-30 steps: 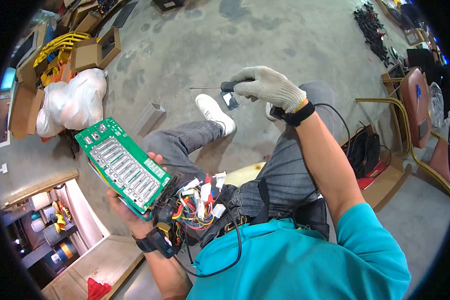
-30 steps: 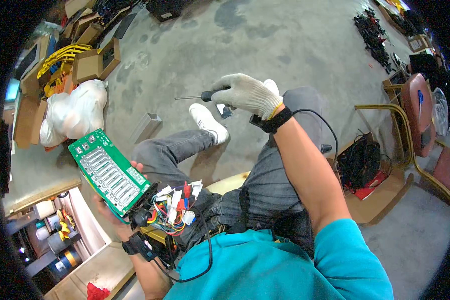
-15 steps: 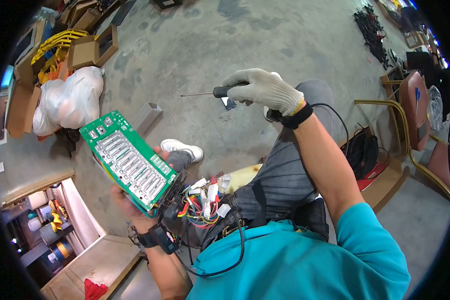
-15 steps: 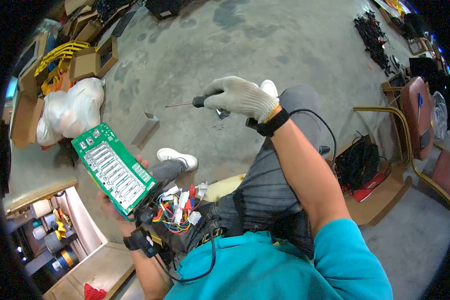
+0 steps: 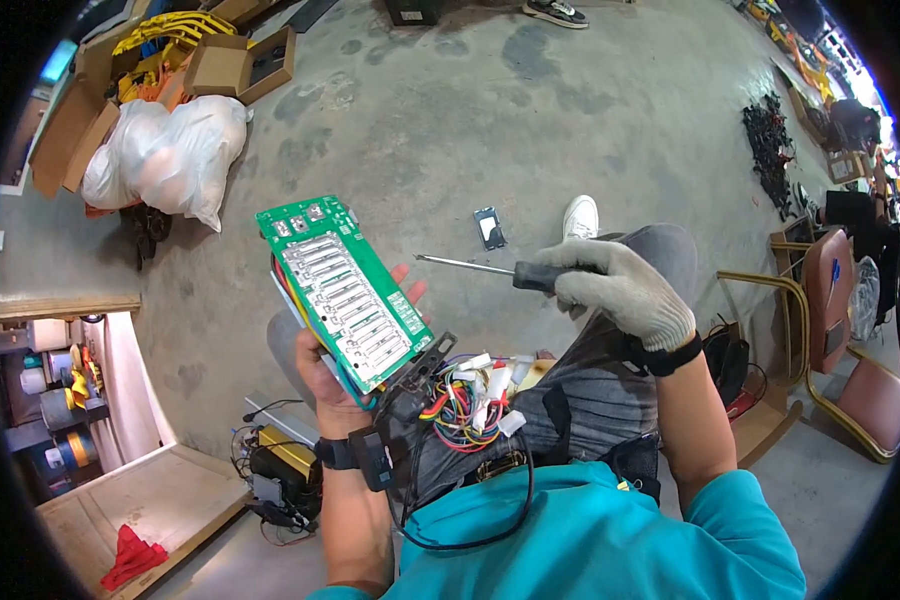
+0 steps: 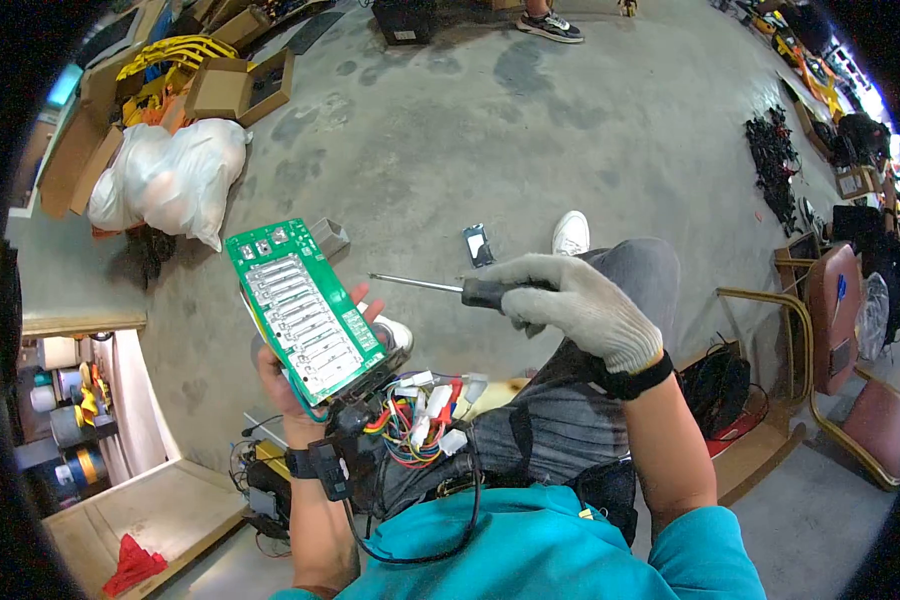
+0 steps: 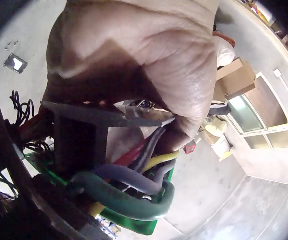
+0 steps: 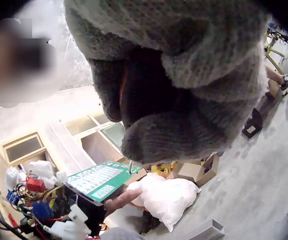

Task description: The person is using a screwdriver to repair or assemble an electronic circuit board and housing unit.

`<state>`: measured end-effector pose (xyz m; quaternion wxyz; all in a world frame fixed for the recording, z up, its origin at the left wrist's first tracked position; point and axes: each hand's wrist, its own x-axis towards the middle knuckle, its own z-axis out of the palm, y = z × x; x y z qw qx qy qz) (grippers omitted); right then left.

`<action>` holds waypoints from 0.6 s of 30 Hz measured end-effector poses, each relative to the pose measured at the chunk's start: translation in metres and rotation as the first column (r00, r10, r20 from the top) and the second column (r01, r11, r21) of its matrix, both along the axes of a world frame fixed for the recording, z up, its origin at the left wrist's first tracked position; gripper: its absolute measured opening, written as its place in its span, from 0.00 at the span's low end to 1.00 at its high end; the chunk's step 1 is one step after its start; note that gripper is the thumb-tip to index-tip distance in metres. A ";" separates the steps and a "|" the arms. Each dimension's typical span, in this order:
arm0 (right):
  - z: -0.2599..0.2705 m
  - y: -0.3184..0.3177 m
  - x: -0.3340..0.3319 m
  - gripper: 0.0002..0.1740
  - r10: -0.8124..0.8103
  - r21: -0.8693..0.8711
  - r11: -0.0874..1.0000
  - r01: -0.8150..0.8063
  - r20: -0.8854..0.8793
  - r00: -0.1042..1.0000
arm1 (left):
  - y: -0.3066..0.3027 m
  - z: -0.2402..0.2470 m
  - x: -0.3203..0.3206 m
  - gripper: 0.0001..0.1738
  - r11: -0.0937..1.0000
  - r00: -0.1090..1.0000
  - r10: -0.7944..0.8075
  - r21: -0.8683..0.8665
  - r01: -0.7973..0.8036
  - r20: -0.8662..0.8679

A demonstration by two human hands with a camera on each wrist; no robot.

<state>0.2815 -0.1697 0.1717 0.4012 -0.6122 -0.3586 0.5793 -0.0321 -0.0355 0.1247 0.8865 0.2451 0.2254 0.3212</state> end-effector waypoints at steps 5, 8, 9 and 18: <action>-0.004 -0.008 -0.003 0.26 -0.004 -0.053 0.999 0.003 -0.018 1.000 | 0.000 0.000 0.003 0.61 0.999 0.996 -0.015 -0.044 0.019 0.088; -0.001 -0.007 -0.003 0.26 0.009 -0.084 0.996 -0.011 -0.020 1.000 | -0.001 0.002 0.003 0.61 0.994 0.978 -0.012 -0.103 0.035 0.210; 0.000 -0.007 -0.003 0.25 0.007 -0.096 0.995 -0.009 -0.019 1.000 | -0.001 0.007 0.003 0.62 0.994 0.985 -0.024 -0.099 0.041 0.174; 0.002 -0.004 -0.002 0.25 0.042 -0.122 0.992 -0.043 -0.017 0.999 | -0.004 0.009 0.005 0.61 0.992 0.985 -0.052 -0.107 0.071 0.166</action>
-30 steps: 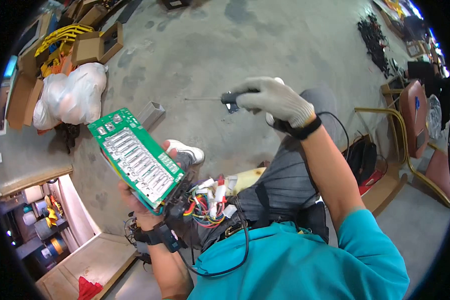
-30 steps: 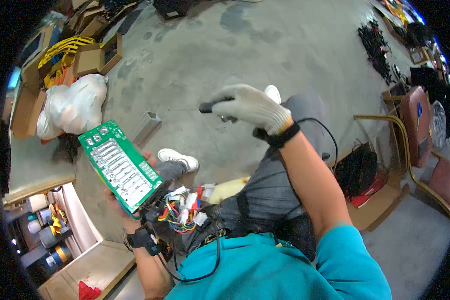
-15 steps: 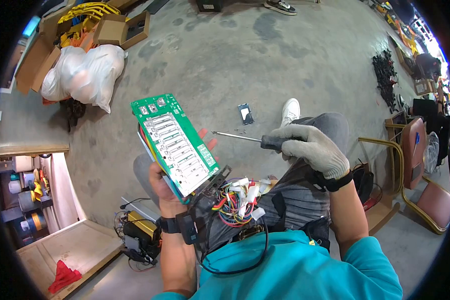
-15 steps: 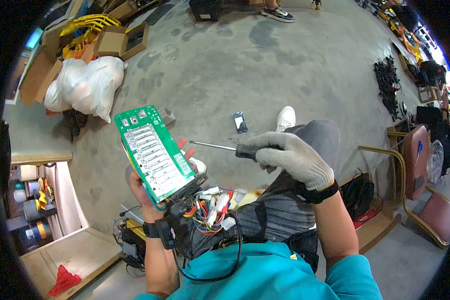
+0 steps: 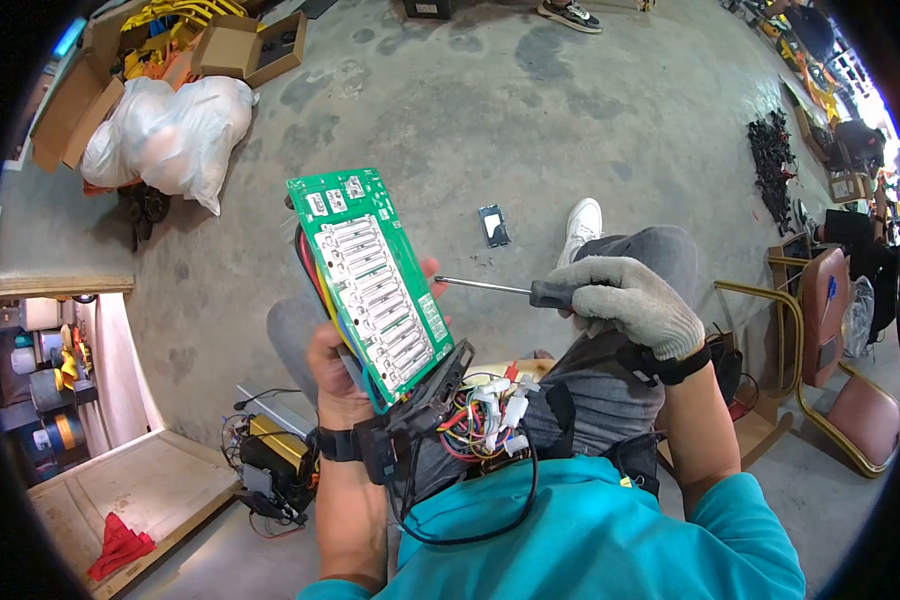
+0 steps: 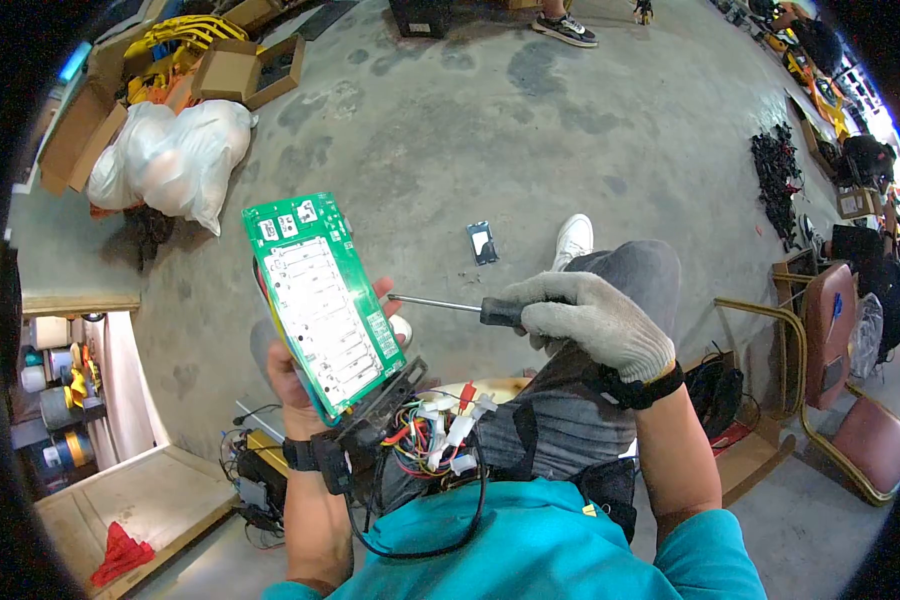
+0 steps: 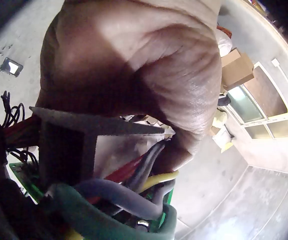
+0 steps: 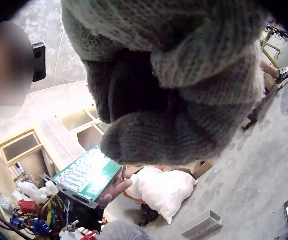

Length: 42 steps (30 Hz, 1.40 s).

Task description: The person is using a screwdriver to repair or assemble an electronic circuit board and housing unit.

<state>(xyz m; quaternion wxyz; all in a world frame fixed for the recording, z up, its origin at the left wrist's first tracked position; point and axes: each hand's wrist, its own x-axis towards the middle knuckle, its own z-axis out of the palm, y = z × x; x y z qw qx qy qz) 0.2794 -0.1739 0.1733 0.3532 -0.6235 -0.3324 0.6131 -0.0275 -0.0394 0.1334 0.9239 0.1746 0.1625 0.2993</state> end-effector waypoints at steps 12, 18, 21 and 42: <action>0.005 -0.006 -0.001 0.24 -0.006 0.022 1.000 0.005 0.061 0.998 | 0.000 -0.007 -0.006 0.58 1.000 0.999 -0.014 0.014 0.014 -0.033; 0.005 -0.009 -0.008 0.24 -0.005 0.050 0.999 0.000 0.093 0.996 | -0.001 -0.008 -0.006 0.57 1.000 0.998 0.000 0.030 0.002 -0.066; 0.008 -0.008 -0.009 0.24 0.005 0.045 0.999 -0.011 0.116 0.993 | -0.001 -0.009 -0.007 0.56 0.998 0.996 -0.019 0.051 0.024 -0.089; 0.011 -0.016 -0.015 0.23 0.026 0.350 0.897 -0.269 0.565 0.825 | -0.008 -0.008 -0.003 0.57 0.974 0.929 -0.021 0.201 0.103 -0.370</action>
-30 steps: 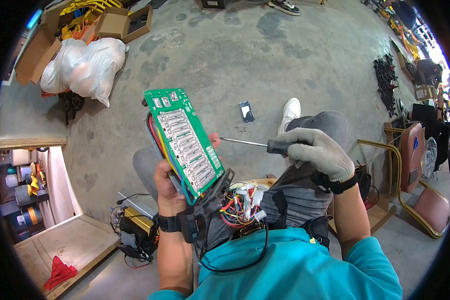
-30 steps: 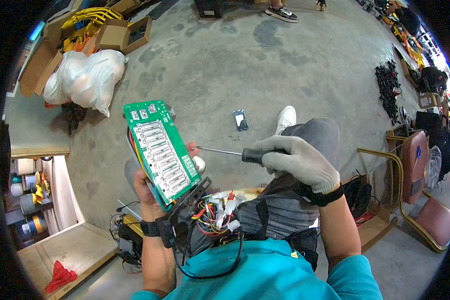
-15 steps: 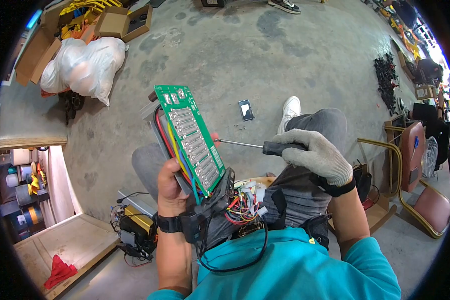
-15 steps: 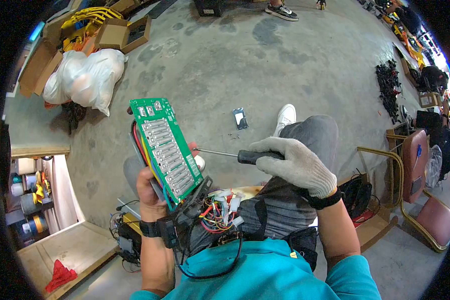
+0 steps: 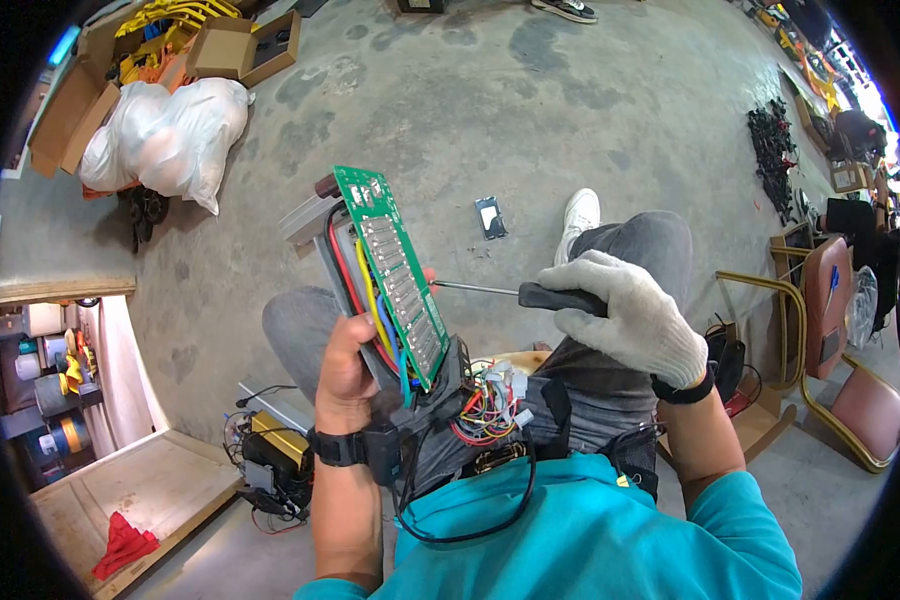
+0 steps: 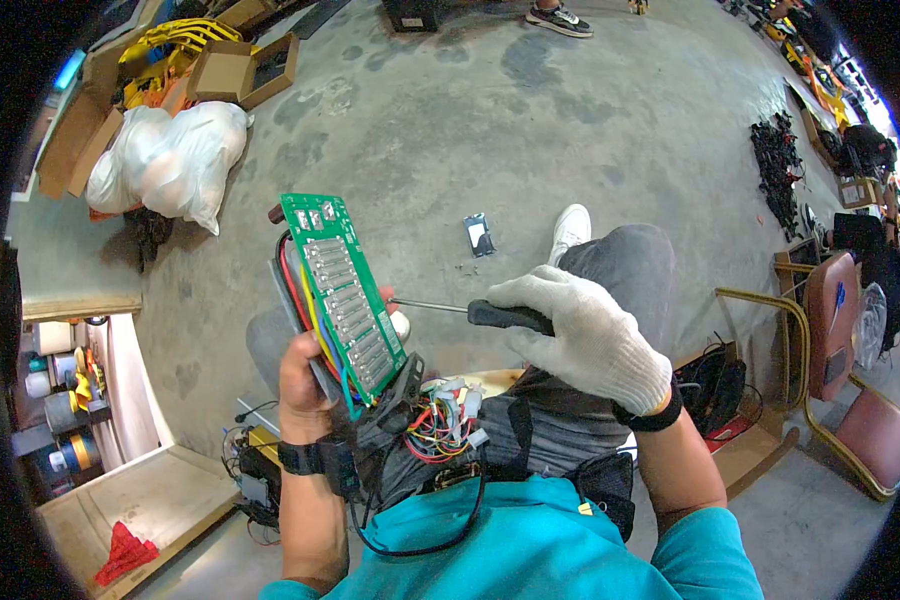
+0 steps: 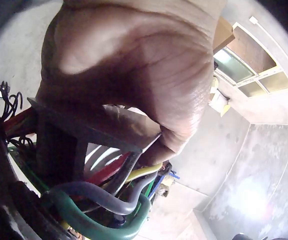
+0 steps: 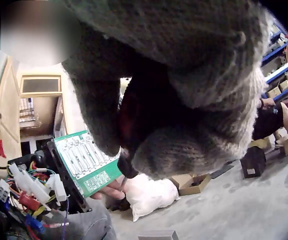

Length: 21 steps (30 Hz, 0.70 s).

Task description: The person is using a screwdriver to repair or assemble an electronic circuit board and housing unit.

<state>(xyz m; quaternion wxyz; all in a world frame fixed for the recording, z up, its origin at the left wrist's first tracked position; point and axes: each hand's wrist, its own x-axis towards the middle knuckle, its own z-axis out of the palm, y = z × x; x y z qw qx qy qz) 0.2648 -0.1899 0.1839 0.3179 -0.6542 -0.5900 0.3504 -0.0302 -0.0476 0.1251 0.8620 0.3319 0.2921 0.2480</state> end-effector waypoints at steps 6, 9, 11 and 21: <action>0.007 0.000 -0.004 0.22 0.015 0.065 0.998 -0.022 0.102 0.995 | 0.002 -0.008 -0.004 0.46 0.998 0.994 -0.054 -0.017 0.056 0.096; 0.006 0.001 -0.002 0.22 0.028 0.101 0.994 -0.038 0.096 0.995 | 0.000 -0.008 -0.001 0.54 0.998 0.998 -0.048 0.031 0.049 -0.034; 0.006 0.002 -0.002 0.22 0.030 0.089 0.995 -0.038 0.093 0.995 | 0.000 -0.009 -0.001 0.54 0.999 0.999 -0.037 0.030 0.038 -0.031; 0.008 0.005 -0.005 0.21 0.054 0.142 0.987 -0.077 0.157 0.986 | 0.001 -0.017 -0.006 0.43 0.998 0.995 -0.062 -0.012 0.064 0.077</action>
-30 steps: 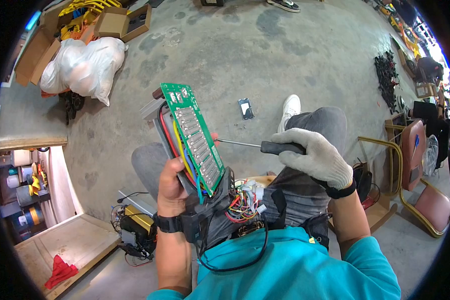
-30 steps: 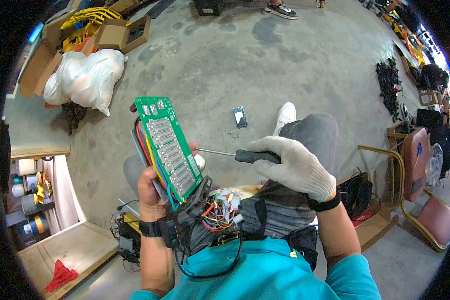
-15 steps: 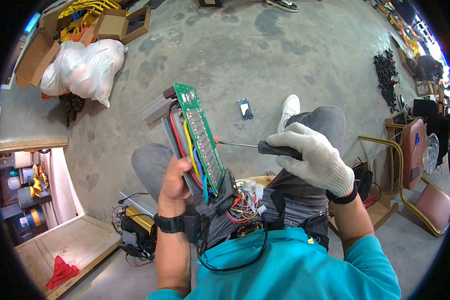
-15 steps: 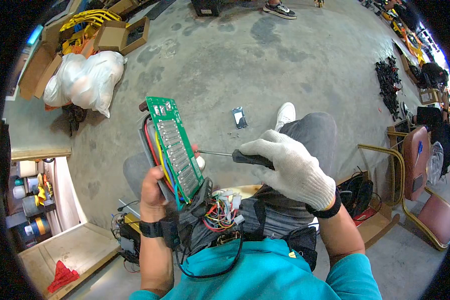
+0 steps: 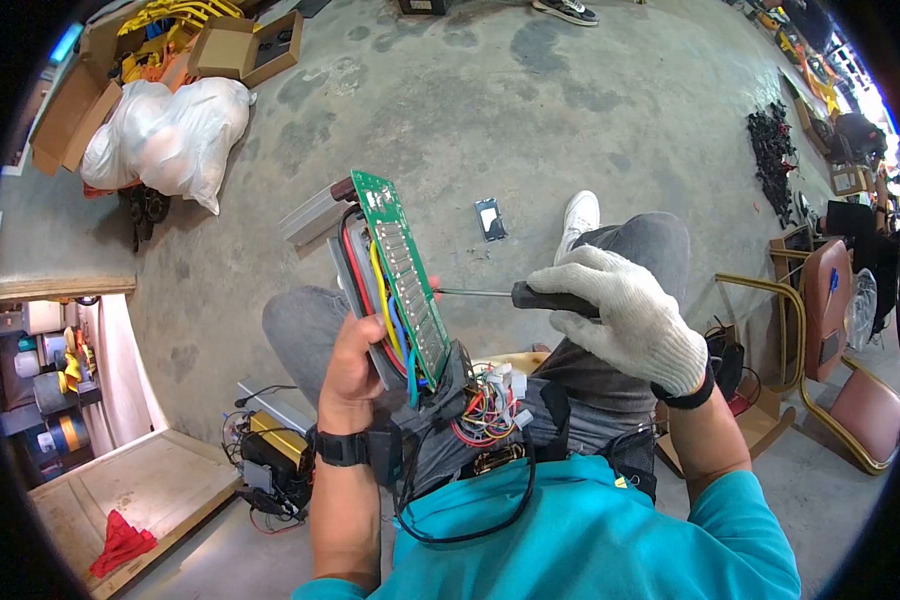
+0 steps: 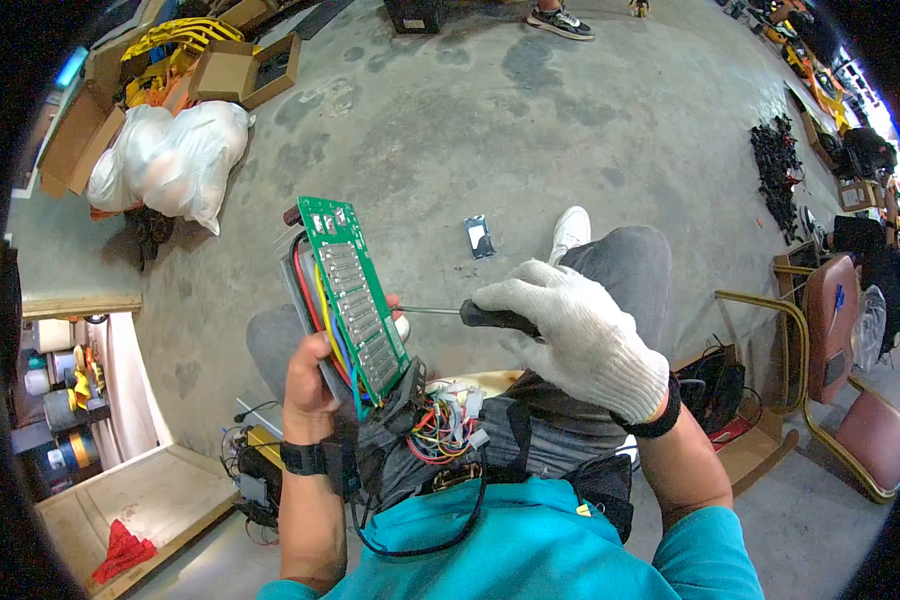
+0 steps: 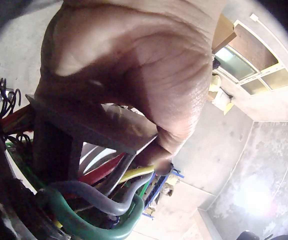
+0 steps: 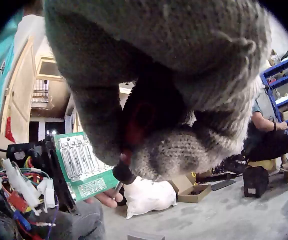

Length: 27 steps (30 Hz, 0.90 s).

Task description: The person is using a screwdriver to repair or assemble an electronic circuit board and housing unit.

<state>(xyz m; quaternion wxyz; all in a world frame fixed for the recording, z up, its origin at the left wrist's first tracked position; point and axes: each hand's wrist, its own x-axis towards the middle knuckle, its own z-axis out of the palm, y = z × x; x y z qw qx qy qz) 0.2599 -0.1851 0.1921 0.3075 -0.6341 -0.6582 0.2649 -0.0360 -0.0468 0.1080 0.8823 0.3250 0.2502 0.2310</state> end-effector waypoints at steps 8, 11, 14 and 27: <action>0.002 -0.002 -0.003 0.21 -0.048 -0.092 0.995 0.043 -0.052 0.998 | 0.002 0.001 0.002 0.48 0.997 0.994 -0.013 0.079 0.022 -0.110; 0.002 -0.001 -0.006 0.22 -0.051 -0.086 0.995 0.048 -0.039 0.998 | 0.001 -0.001 0.003 0.47 0.996 0.992 -0.005 0.083 0.015 -0.124; 0.000 -0.001 -0.007 0.24 -0.053 -0.062 0.997 0.051 -0.019 0.998 | 0.002 -0.003 0.002 0.46 0.995 0.990 -0.016 0.094 0.029 -0.137; -0.007 -0.003 -0.014 0.25 -0.185 -0.050 0.982 0.180 -0.125 0.975 | 0.000 -0.006 0.004 0.43 0.991 0.986 0.029 0.136 -0.007 -0.165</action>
